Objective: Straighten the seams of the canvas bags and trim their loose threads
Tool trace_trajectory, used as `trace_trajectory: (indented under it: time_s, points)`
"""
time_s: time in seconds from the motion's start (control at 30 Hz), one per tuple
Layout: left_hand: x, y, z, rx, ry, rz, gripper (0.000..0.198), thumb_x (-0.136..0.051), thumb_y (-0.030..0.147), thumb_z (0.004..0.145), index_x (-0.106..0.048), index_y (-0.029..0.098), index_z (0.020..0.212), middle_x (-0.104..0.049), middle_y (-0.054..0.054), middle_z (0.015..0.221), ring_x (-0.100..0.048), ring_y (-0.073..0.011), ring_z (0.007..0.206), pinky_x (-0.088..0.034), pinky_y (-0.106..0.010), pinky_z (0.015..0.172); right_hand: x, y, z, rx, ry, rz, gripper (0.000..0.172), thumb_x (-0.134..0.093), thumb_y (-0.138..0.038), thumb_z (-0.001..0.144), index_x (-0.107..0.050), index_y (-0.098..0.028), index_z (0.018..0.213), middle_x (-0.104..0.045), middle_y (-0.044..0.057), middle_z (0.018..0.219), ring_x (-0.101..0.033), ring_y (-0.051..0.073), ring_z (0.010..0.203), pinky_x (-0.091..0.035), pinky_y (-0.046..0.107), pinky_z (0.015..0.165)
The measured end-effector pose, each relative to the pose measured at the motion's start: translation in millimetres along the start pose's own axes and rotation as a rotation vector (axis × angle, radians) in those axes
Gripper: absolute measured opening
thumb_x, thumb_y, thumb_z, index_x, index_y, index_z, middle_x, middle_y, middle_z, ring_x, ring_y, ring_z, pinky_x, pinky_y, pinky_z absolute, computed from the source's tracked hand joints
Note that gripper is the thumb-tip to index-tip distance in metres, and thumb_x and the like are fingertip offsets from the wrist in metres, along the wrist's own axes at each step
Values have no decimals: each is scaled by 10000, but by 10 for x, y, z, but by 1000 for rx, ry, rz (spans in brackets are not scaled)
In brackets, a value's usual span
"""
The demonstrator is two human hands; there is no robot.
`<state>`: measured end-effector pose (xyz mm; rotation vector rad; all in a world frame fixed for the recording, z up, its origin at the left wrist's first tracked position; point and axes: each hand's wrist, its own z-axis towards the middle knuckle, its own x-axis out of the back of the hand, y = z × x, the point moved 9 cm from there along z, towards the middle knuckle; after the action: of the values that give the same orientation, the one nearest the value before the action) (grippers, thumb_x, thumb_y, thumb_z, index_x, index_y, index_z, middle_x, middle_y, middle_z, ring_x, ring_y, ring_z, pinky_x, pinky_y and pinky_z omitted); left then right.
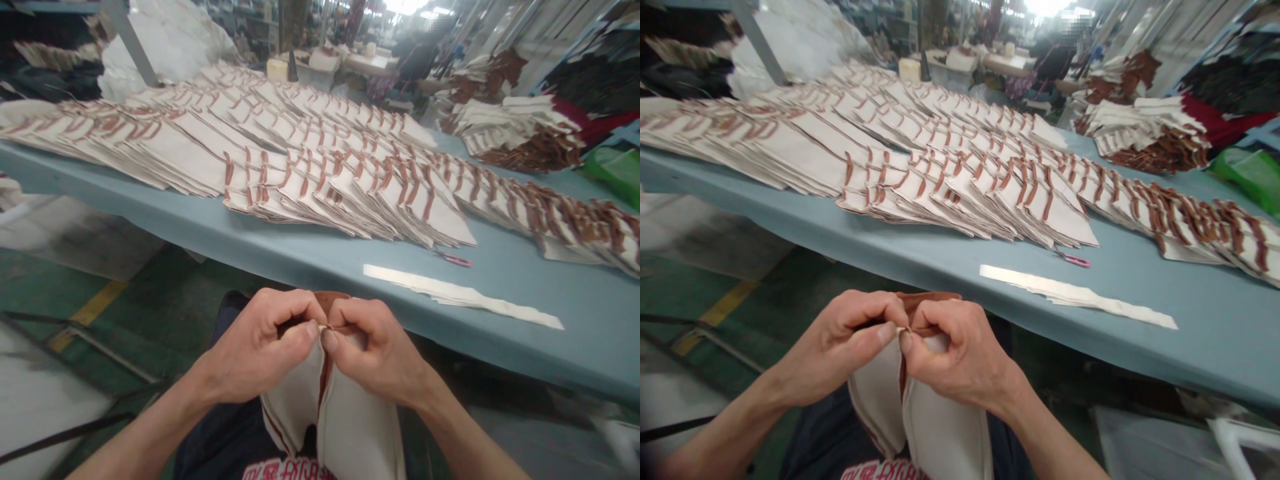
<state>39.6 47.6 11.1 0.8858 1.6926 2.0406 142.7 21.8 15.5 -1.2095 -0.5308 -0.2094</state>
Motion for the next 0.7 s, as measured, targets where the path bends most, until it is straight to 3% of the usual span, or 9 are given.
trace_trajectory:
  time_s: [0.17,0.3,0.53,0.7]
  points:
    - [-27,-139,-36,55,-104,-131,214,-651,256,869,-591,150,693,-527,37,643,-438,-96,591,-359,-189,537,11,-22,-16,-4,-77,11,263,-653,-216,872,-494,-204,663,-462,-70,607,-394,90,569,-318,236,574]
    - [-52,-178,-60,27,-208,-200,215,-689,273,898,-635,138,740,-568,31,688,-476,-98,634,-398,-186,587,9,-38,-73,-20,-208,65,139,-674,-224,945,-624,-196,819,-616,-40,752,-510,98,651,-387,212,610]
    - [-30,-76,-79,-83,-159,126,194,-580,163,981,-660,162,804,-595,55,710,-492,-84,645,-379,-183,617,87,-114,-111,61,-173,-152,101,-624,-113,958,-642,-186,890,-670,-20,810,-579,114,731,-411,228,679]
    - [-32,29,-153,-178,-88,378,158,-582,143,994,-637,186,852,-642,57,785,-556,-99,750,-388,-218,781,88,-104,-128,82,-147,-151,104,-626,-83,945,-642,-181,911,-666,-13,819,-599,117,743,-432,220,678]
